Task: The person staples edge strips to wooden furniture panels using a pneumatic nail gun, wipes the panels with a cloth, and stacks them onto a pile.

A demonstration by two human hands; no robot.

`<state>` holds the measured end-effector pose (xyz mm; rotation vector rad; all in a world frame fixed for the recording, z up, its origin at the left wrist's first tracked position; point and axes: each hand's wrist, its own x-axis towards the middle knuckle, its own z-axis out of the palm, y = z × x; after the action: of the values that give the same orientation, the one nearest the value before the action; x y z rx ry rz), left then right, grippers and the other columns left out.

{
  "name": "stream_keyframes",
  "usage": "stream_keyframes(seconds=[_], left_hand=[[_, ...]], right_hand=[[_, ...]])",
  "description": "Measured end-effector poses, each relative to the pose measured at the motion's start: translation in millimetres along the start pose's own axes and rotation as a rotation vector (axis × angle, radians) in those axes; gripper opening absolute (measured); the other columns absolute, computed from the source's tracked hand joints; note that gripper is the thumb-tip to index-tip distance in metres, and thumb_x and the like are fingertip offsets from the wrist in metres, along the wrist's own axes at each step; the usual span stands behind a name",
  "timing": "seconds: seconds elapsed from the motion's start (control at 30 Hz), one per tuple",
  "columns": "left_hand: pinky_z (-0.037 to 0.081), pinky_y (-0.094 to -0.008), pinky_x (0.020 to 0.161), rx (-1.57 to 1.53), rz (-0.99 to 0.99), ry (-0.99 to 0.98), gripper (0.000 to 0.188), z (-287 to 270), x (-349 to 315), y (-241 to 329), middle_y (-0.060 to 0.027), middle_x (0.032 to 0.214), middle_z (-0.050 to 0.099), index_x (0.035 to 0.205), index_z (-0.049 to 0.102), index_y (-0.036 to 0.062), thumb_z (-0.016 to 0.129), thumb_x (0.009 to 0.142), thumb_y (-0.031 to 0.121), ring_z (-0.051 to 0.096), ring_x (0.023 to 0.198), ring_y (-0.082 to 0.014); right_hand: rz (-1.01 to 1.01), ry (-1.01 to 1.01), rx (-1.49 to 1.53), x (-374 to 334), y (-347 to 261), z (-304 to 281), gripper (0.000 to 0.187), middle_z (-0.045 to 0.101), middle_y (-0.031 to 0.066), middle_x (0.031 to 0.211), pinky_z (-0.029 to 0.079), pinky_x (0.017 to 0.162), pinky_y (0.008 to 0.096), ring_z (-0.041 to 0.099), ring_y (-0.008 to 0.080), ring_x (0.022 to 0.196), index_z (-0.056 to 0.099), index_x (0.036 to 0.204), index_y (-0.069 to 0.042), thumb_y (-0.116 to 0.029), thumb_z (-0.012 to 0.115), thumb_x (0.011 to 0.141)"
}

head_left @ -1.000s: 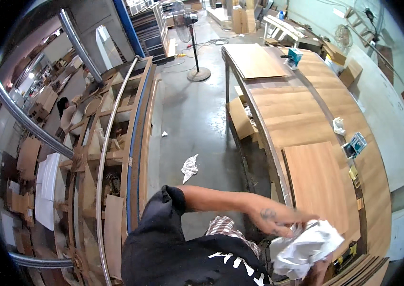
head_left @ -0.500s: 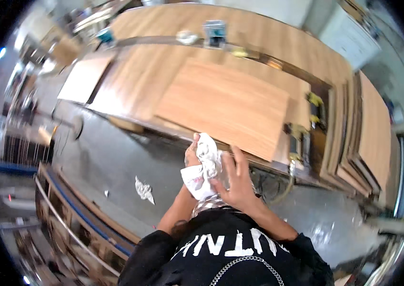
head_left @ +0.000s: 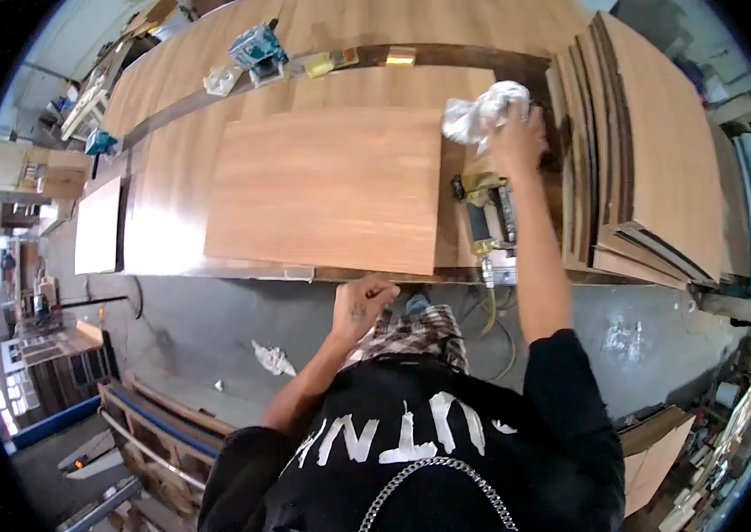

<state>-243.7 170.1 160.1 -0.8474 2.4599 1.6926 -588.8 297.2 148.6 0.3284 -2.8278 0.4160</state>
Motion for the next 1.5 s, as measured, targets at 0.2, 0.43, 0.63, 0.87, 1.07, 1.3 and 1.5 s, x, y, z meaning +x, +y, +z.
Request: stream_keyframes(seconds=[0.2,0.43,0.63,0.87,1.07,1.3,1.5], left_hand=[[0.042,-0.0378,0.053,0.267,0.002,0.202,0.038,-45,23,-48,-0.0212,0.061,0.052,0.081,0.062,-0.0028,0.058,0.093,0.033,0.05,0.053,-0.0332],[0.048,-0.0399,0.066,0.302,0.13,0.746,0.018,-161,18,-159,-0.0196,0.09,0.063,0.098,0.062,-0.0006,0.064,0.085,0.011,0.061,0.075,-0.0337],[0.047,-0.0434,0.087,0.473,0.154,0.783,0.049,-303,27,-237,-0.0227,0.109,0.062,0.124,0.052,-0.0009,0.07,0.081,0.015,0.056,0.106,-0.0381],[0.053,-0.0315,0.075,0.031,0.088,0.293,0.032,-404,108,-281,-0.0146,0.095,0.068,0.113,0.061,-0.0026,0.065,0.088,0.018,0.067,0.089,-0.0205],[0.052,-0.0343,0.065,0.17,0.013,-0.095,0.016,-416,143,-271,-0.0123,0.074,0.067,0.096,0.067,0.0004,0.061,0.084,0.01,0.067,0.071,-0.0251],[0.05,-0.0424,0.09,0.483,0.78,-0.046,0.042,-445,144,-286,-0.0136,0.134,0.05,0.128,0.054,0.0108,0.059,0.086,0.01,0.054,0.113,-0.0329],[0.04,-0.0412,0.106,0.728,1.195,-0.33,0.047,-473,151,-287,-0.0098,0.138,0.051,0.123,0.058,0.0032,0.067,0.084,0.029,0.048,0.128,-0.0276]], right_hand=[[0.001,-0.434,0.234,-101,16,21,0.079,0.046,0.0246,0.135,0.038,0.104,0.0501,0.042,0.0405,0.126,0.032,0.143,-0.004,-0.04,0.069,0.083],[0.089,-0.396,0.134,-148,-15,11,0.082,0.032,0.0279,0.133,0.046,0.092,0.0502,0.046,0.0445,0.117,0.019,0.149,-0.009,-0.025,0.07,0.086],[0.175,-0.482,0.164,-145,-7,28,0.087,0.033,0.0286,0.145,0.042,0.099,0.0427,0.042,0.0436,0.127,0.018,0.149,-0.006,-0.024,0.07,0.082],[0.506,-0.103,0.333,-224,36,-39,0.047,0.063,0.01,0.094,0.048,0.07,0.0335,0.058,0.0183,0.076,0.059,0.119,0.002,-0.028,0.068,0.084],[0.829,0.039,0.608,-373,-157,-105,0.029,0.051,0.0013,0.062,0.04,0.049,0.0272,0.048,0.0114,0.053,0.061,0.092,-0.001,-0.027,0.072,0.084],[0.863,0.107,0.74,-485,-316,-81,0.028,0.054,0.002,0.06,0.039,0.045,0.0279,0.05,0.0128,0.047,0.061,0.087,0.0,-0.022,0.076,0.081],[0.984,0.165,0.756,-581,-401,-34,0.025,0.055,0.0003,0.066,0.037,0.05,0.0271,0.049,0.0101,0.054,0.059,0.087,-0.001,-0.021,0.074,0.084]])
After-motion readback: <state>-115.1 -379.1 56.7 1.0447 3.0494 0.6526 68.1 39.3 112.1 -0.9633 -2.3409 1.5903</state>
